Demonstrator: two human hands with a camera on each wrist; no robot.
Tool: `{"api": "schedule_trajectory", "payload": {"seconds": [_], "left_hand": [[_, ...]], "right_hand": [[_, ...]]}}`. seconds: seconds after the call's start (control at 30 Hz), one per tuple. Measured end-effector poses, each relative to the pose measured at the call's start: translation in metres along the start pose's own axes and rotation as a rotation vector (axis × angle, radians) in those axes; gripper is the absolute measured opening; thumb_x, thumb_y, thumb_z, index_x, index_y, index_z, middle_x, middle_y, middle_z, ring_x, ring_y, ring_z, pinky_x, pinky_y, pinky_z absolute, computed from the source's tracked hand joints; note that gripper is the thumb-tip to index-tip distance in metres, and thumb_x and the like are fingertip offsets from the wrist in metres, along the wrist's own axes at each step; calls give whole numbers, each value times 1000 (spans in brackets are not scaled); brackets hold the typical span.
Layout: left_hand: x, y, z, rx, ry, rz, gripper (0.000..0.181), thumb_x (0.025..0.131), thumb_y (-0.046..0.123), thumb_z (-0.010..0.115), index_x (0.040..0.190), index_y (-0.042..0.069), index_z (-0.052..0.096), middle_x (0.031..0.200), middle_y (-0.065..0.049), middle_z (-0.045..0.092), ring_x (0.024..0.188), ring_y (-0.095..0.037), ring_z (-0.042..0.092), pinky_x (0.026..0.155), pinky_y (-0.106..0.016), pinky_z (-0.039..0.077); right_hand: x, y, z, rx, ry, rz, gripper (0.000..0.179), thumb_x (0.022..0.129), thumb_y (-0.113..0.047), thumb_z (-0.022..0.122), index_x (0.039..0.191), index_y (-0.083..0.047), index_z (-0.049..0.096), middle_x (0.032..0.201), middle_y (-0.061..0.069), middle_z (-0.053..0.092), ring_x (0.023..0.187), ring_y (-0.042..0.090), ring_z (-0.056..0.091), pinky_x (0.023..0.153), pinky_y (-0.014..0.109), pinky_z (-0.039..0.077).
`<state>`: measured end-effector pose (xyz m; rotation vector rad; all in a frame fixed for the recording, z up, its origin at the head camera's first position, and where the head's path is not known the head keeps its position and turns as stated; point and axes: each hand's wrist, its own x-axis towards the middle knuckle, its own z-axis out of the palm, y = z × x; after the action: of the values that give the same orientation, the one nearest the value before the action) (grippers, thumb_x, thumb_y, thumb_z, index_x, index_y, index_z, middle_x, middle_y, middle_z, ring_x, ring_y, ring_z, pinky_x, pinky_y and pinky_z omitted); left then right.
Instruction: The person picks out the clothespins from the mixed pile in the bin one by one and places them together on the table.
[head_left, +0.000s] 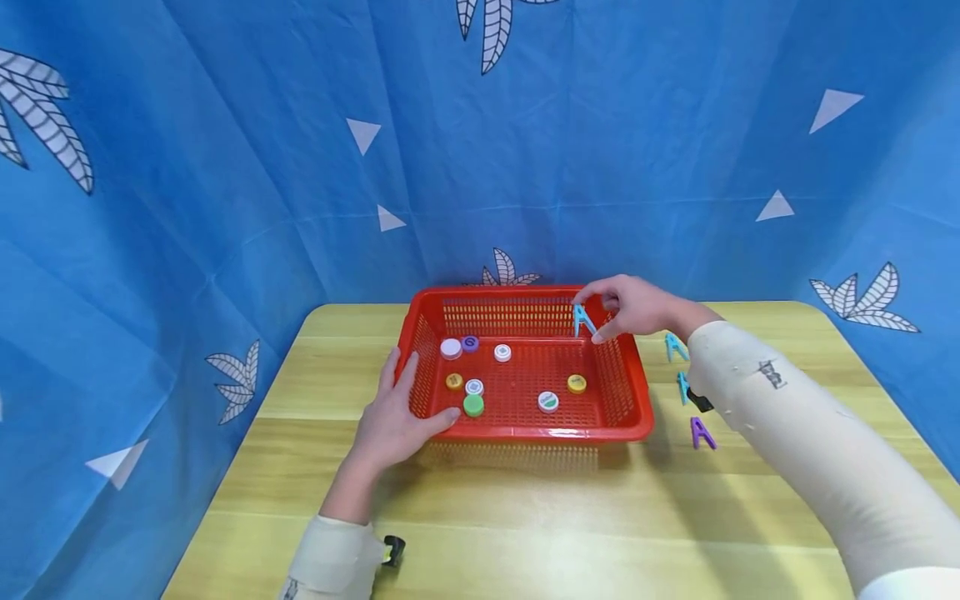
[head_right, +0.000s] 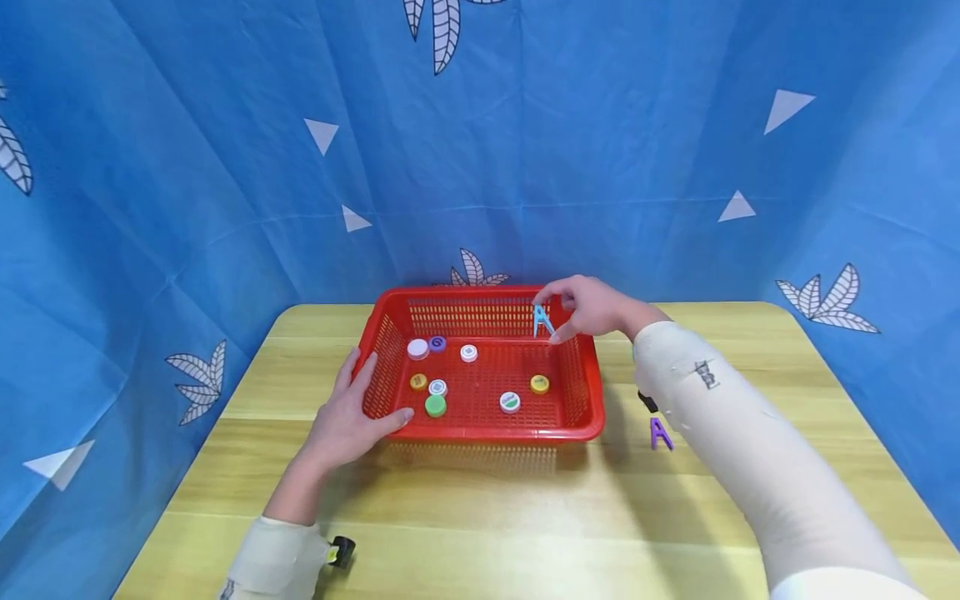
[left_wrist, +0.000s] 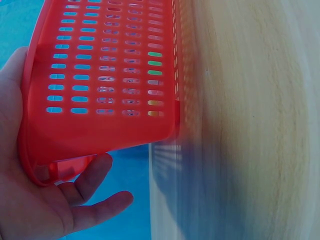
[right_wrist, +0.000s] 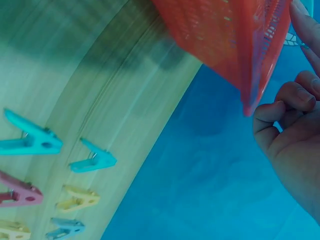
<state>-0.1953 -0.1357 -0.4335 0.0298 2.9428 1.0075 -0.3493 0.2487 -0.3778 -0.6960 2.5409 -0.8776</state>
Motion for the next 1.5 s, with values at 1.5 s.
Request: {"api": "schedule_trajectory", "payload": {"seconds": [1.5], "left_hand": [[0, 1, 2, 10, -8, 4, 117, 73, 57, 81, 162, 17, 15, 165, -5, 3, 132, -37, 39, 83, -53, 56]], "right_hand": [[-78, 57, -19, 44, 25, 66, 56, 82, -7, 83, 133, -8, 60, 66, -2, 18, 59, 16, 23, 63, 37, 36]]}}
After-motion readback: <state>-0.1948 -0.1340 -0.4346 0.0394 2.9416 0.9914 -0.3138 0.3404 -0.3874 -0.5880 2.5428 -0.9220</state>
